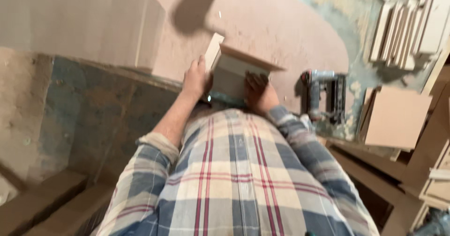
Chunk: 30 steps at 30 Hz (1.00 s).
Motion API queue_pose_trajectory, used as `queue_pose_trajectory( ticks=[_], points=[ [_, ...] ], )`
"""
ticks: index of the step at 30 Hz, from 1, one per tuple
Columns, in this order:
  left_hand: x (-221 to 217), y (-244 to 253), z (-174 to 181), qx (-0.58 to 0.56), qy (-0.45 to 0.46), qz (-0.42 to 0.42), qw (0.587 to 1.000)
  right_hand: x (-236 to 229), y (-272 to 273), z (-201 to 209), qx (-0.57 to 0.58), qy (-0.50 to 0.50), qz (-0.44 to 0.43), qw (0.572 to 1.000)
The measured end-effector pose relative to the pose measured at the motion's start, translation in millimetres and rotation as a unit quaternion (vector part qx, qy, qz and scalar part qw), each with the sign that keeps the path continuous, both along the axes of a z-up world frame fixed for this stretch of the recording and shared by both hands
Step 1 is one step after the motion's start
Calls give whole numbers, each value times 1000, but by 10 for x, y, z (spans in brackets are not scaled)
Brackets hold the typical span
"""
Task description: The person assembles small wooden boxes by applying glue to thin wooden strips and attaching them to square panels. They use a pneumatic nail gun to secure the pieces and place completed boxes onto a stack.
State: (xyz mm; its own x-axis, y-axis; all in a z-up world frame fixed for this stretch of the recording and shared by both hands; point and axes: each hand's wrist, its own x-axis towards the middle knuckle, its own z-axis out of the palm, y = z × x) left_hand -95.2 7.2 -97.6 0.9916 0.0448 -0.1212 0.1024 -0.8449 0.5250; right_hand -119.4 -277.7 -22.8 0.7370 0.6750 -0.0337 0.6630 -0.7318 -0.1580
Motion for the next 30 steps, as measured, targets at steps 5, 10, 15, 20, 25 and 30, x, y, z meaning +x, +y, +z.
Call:
queue_pose_trajectory(
  ticks=[5, 10, 15, 20, 25, 30],
  points=[
    [-17, 65, 17, 15, -15, -88, 996, -151, -2, -118, -3, 18, -12, 1000],
    [306, 139, 29, 14, -27, -136, 990, 96, 15, -173, 1, 48, -61, 997],
    [58, 253, 139, -113, -65, -2, 992, -115, -29, 14, 55, 64, -41, 996],
    [188, 529, 922, -627, 155, 117, 754, -16, 64, 764, 175, 155, -122, 965],
    [28, 507, 1652, -641, 306, -41, 703, 47, 221, 1642, 174, -137, 51, 974],
    [190, 203, 1936, -663, 347, -141, 648, 245, 470, 2096, 110, -180, 108, 972]
  ],
)
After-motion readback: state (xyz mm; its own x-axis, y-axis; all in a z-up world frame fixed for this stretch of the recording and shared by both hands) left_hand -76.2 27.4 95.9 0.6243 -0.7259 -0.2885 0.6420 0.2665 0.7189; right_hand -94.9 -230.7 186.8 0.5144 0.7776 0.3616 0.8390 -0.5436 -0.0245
